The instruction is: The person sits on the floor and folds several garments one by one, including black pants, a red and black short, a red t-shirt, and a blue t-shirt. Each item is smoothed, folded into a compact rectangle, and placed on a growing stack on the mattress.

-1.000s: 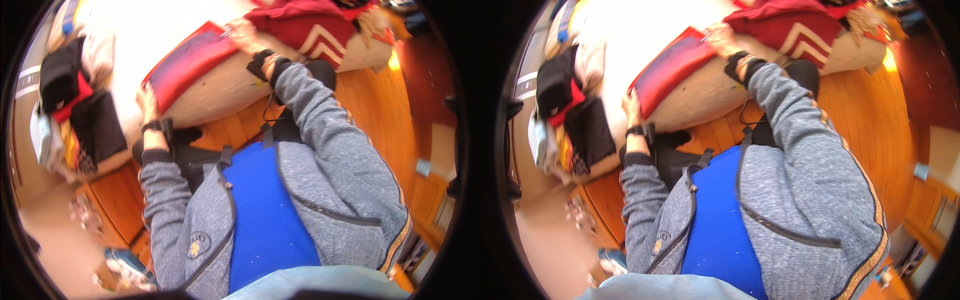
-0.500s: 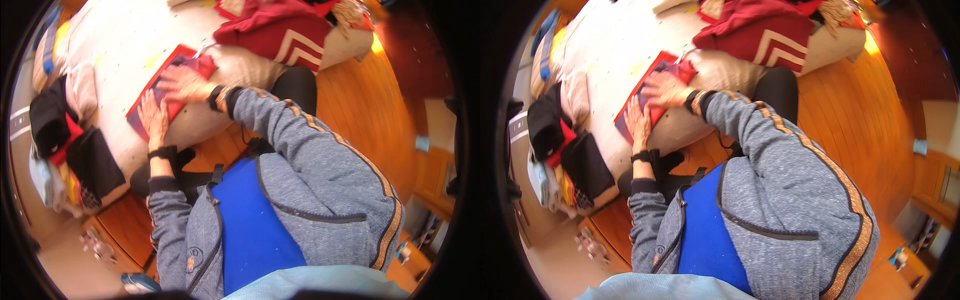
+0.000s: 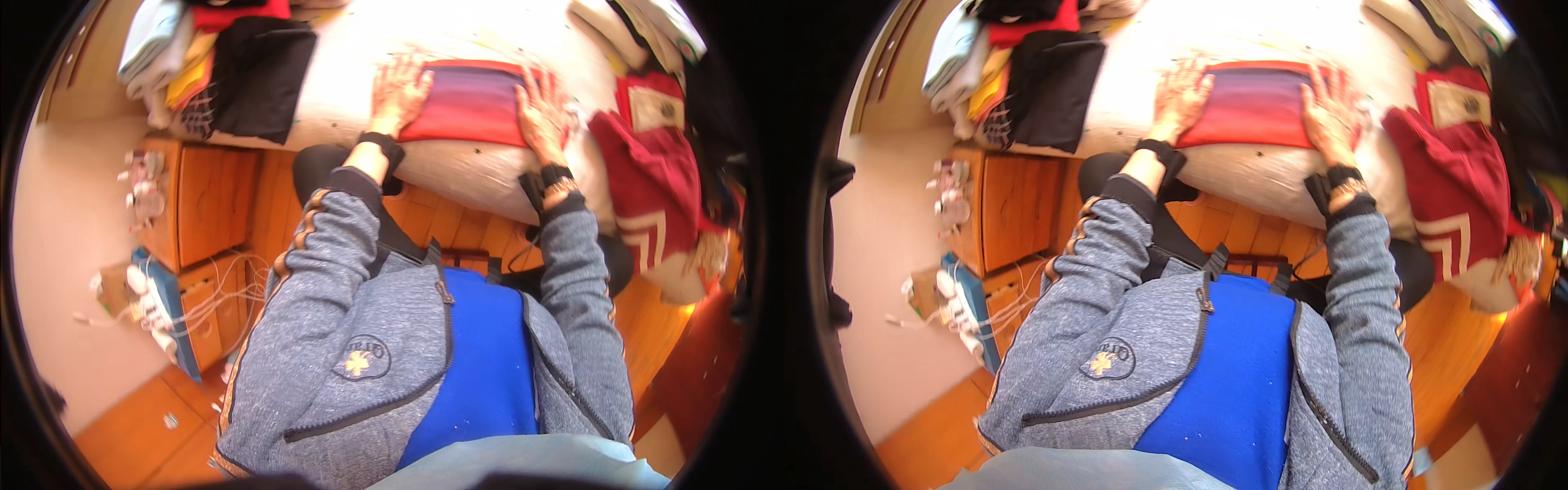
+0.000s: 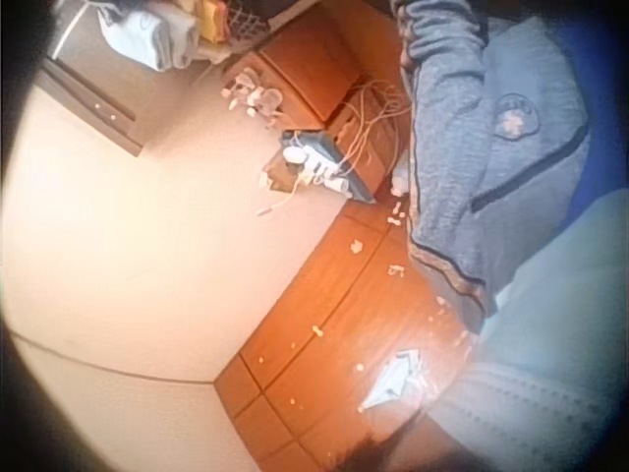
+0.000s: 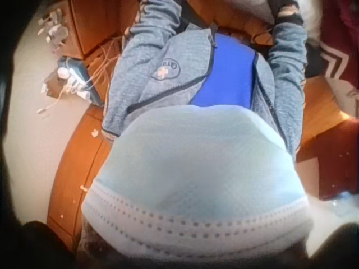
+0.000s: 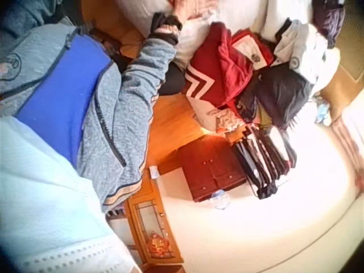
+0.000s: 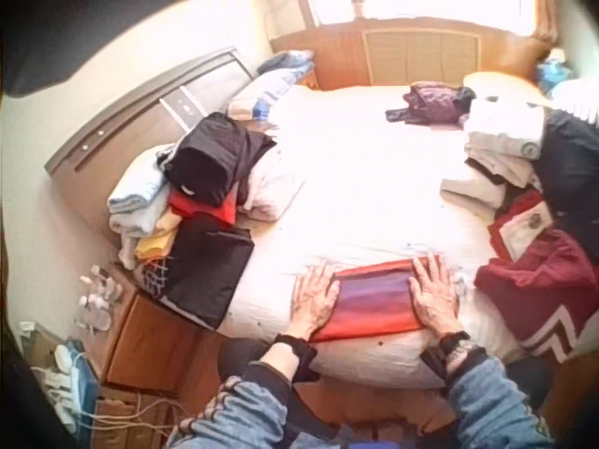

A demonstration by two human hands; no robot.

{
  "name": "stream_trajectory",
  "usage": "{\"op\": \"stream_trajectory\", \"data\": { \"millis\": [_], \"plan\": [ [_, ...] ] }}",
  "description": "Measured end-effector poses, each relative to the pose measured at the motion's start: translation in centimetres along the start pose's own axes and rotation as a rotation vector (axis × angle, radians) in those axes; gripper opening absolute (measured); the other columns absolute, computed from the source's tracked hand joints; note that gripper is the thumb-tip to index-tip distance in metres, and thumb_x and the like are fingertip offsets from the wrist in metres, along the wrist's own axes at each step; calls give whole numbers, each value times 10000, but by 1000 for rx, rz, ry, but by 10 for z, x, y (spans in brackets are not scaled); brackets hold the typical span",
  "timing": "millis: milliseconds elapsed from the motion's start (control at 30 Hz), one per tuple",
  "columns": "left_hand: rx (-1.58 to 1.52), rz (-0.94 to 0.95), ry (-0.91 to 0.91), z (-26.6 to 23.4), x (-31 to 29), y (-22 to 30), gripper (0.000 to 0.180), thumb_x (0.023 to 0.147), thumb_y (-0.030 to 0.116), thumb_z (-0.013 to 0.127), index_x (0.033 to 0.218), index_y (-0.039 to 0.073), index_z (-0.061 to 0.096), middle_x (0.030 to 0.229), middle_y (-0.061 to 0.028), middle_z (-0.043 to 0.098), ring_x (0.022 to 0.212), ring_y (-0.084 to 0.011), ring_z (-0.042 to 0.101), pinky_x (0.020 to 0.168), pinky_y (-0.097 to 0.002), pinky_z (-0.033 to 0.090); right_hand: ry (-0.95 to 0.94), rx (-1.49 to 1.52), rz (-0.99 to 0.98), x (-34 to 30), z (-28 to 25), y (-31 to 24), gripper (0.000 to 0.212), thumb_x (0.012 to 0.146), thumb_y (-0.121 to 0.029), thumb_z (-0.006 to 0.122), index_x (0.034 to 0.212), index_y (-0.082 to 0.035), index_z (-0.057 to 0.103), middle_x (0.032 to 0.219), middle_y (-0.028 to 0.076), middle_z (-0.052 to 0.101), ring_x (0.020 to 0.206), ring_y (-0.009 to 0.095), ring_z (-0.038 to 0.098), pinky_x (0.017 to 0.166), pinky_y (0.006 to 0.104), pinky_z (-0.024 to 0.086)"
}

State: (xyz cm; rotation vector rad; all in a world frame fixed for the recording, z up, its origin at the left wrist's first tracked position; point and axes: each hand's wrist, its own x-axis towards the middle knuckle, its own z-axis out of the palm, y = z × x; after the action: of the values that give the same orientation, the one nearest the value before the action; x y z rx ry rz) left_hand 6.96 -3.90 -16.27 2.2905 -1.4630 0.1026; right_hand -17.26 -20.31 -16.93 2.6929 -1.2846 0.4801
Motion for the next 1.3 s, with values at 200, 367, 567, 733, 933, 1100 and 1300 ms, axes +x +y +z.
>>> {"op": "stream_trajectory", "data": {
  "millis": [200,367,567,733,933,1100,1300],
  "plan": [
    [-13,-16,45,-4,-3,3,548,1018,481,404,1451,159,501,1542,-74,443,1454,-269,343,1214,-470,187,44,232,232,-6,-11,3,678,957,-580,516,1450,-116,482,1492,128,460,1386,324,406,1143,478,315],
    [-18,-42,80,-5,-5,6,530,1007,494,421,1385,145,547,1452,-125,508,1374,-318,424,1187,-487,236,116,314,224,-7,-21,3,650,898,-565,639,1303,-57,605,1312,192,559,1225,353,515,1058,460,405],
    [-109,-109,25,-17,-4,11,578,914,603,555,1234,125,616,1295,-108,574,1278,-295,463,1085,-450,342,-165,1045,464,3,-29,10,675,817,-341,808,1315,53,580,1234,194,663,1129,254,628,992,352,473],
    [-77,-174,-91,-27,4,16,764,860,714,554,1246,57,609,1331,-121,559,1319,-301,422,1101,-451,325,-172,932,414,-8,-36,10,623,888,-362,740,1288,89,586,1212,200,675,1124,259,634,989,342,473],
    [-93,-156,-104,-26,-1,15,776,883,718,516,1213,21,596,1304,-187,551,1284,-353,435,1084,-462,339,268,61,50,-47,-35,-19,582,937,-243,638,1466,-106,438,1459,172,462,1409,357,377,1156,564,291],
    [-39,-93,-157,-25,2,9,778,916,697,476,1261,4,559,1329,-200,534,1278,-365,449,1096,-463,333,344,165,-124,-63,-42,-17,507,944,-140,598,1441,-125,503,1485,139,462,1412,344,391,1154,537,303],
    [120,-175,-19,-48,27,-50,771,922,654,476,1391,42,501,1460,-176,482,1372,-316,418,1151,-621,203,240,294,-108,-67,-41,-11,328,980,-147,542,1288,-82,635,1370,81,599,1325,265,510,1136,438,351]
  ]
}}
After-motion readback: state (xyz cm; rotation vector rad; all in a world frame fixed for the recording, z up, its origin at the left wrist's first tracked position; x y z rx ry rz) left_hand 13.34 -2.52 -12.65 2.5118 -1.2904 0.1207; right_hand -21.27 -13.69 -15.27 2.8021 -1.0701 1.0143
